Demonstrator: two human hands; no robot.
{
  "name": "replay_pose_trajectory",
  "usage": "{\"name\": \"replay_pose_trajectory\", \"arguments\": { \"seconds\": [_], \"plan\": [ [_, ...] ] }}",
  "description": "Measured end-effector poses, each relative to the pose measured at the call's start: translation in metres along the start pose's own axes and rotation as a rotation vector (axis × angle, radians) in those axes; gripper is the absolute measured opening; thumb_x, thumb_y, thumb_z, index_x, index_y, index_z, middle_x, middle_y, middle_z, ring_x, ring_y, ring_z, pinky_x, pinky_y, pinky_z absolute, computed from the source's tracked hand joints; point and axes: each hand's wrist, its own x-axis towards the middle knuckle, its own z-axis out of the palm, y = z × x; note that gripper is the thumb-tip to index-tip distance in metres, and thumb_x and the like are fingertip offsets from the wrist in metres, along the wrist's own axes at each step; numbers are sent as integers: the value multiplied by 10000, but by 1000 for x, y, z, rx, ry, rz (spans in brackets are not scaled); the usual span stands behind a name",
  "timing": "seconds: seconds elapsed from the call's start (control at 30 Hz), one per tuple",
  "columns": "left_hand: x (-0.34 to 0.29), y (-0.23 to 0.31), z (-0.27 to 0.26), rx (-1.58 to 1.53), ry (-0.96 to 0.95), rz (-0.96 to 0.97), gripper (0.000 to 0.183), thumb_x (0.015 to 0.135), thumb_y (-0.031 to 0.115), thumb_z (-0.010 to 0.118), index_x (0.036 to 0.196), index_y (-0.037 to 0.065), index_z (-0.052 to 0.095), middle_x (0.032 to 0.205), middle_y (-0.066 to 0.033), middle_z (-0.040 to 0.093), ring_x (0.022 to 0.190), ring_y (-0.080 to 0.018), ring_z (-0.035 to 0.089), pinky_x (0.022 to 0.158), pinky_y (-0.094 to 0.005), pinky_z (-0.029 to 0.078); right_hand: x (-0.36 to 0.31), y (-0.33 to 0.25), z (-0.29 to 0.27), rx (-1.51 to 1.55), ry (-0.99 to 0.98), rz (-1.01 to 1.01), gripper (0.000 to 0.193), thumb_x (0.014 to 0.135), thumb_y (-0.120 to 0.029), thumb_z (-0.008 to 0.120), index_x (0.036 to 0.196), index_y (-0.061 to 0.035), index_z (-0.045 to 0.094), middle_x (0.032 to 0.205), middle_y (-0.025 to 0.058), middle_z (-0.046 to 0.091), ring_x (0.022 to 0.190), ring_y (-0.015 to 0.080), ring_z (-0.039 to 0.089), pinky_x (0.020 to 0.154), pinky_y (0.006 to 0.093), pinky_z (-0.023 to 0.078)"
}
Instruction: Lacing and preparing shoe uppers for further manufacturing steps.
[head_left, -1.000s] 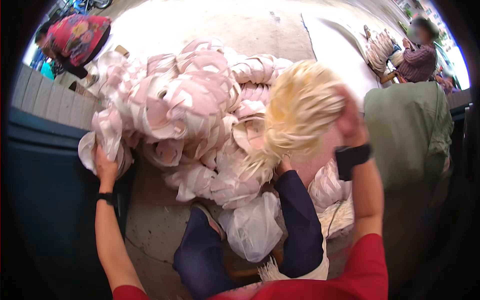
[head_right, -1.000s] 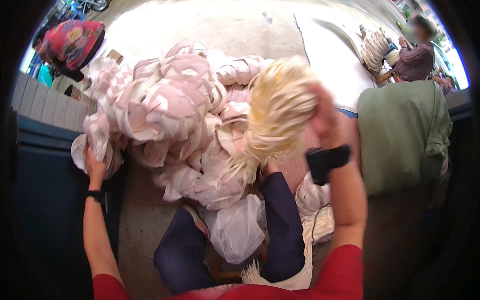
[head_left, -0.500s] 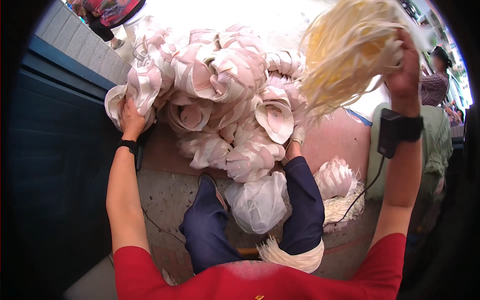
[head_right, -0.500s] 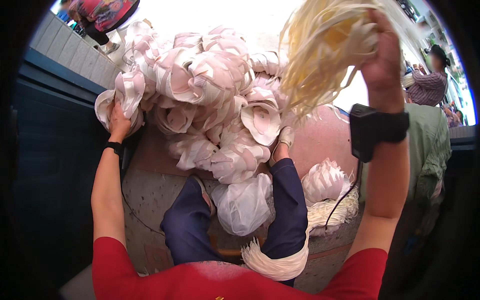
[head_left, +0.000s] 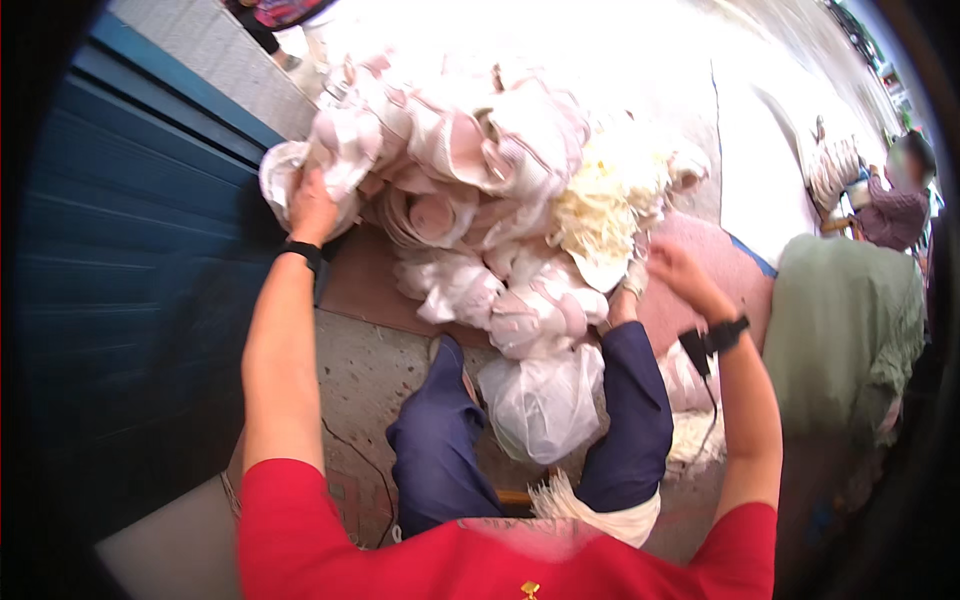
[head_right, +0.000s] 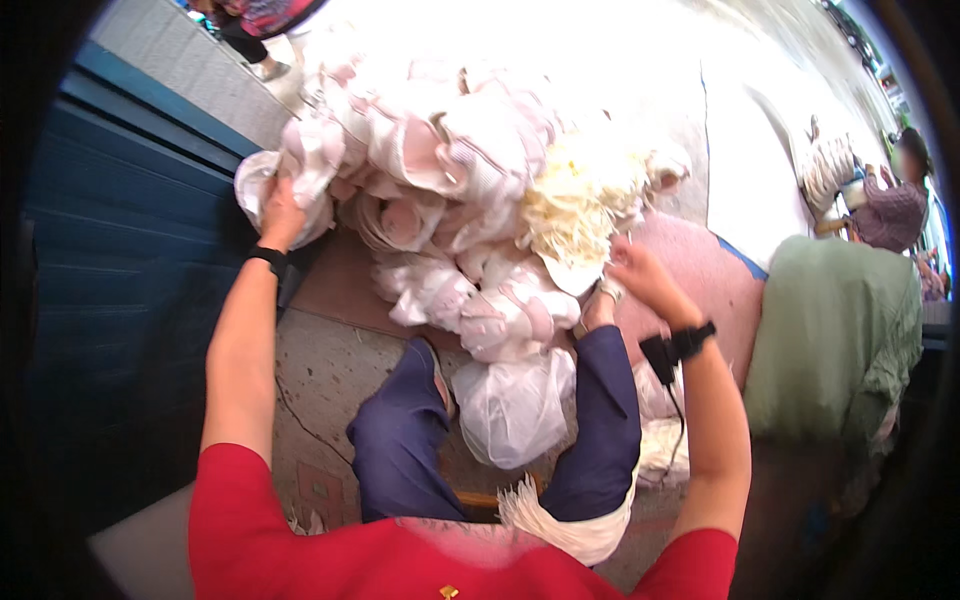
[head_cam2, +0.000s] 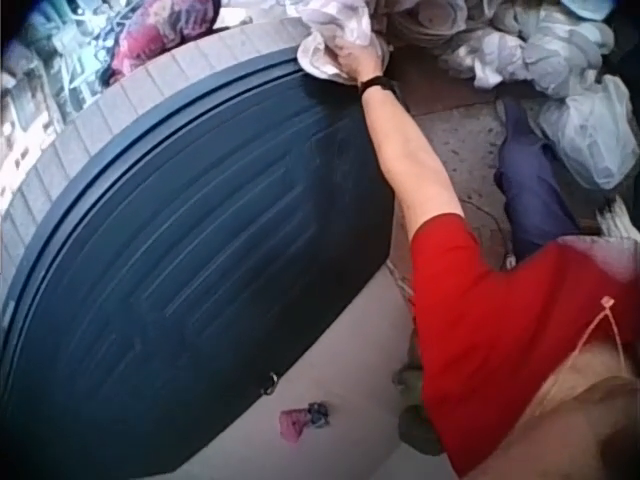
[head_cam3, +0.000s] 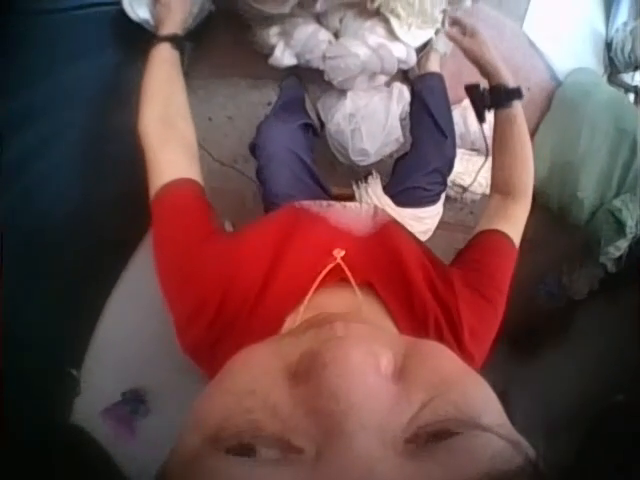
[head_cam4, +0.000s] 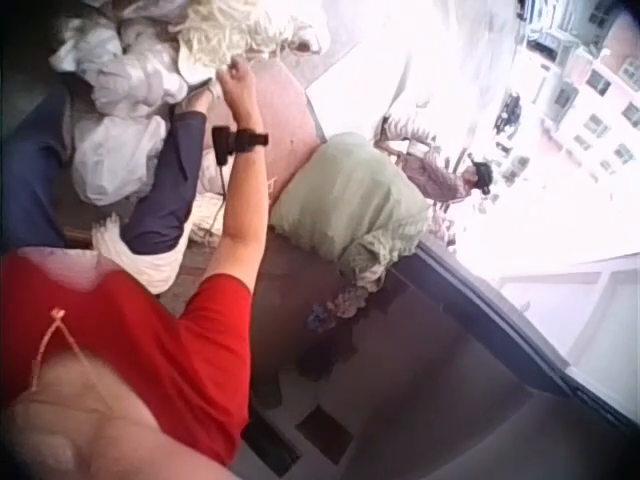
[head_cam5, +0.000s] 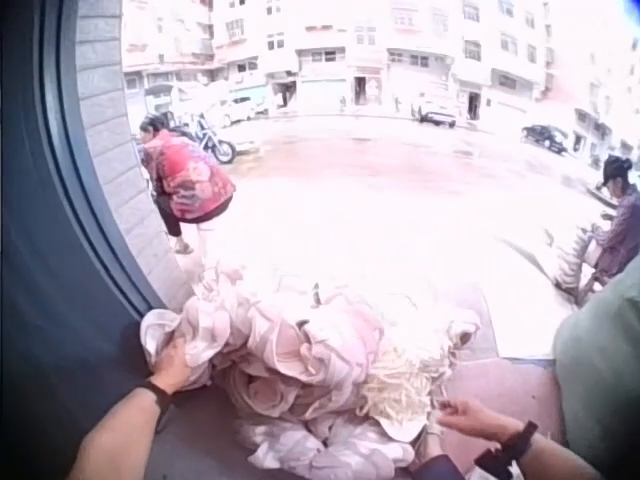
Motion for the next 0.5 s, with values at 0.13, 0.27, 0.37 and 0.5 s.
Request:
{"name": "replay_pose_trajectory", "arguments": {
  "seconds": [0.13, 0.27, 0.37, 0.5],
  "plan": [
    [-9, 9, 0, -96, 20, -68, 221, 705, 41, 502, 922, 17, 470, 905, -225, 559, 843, -392, 532, 744, -456, 419, -71, 25, 14, 130, 6, 175, 299, 771, -112, 571, 1026, 38, 525, 864, 82, 582, 801, 150, 537, 723, 276, 437],
    [-7, 20, -37, -127, -39, -299, 196, 724, 86, 514, 907, 21, 489, 837, -232, 583, 798, -398, 560, 716, -458, 435, -124, 12, 13, 205, -62, 351, 346, 776, -154, 571, 1047, 54, 512, 869, 89, 597, 772, 131, 559, 678, 251, 441],
    [10, 3, -61, -210, 31, -405, 206, 736, 144, 535, 885, 2, 544, 830, -246, 584, 820, -403, 557, 718, -449, 435, -149, 17, 18, 315, 52, 505, 388, 787, -165, 564, 1097, 51, 481, 876, 75, 596, 755, 127, 571, 646, 239, 445],
    [12, 7, -97, -379, 155, -385, 261, 762, 215, 554, 828, -34, 598, 818, -247, 588, 806, -387, 568, 708, -418, 440, -164, 18, 15, 436, 100, 538, 407, 800, -171, 553, 1136, 37, 452, 887, 63, 588, 740, 129, 582, 631, 237, 450]
  ]
}}
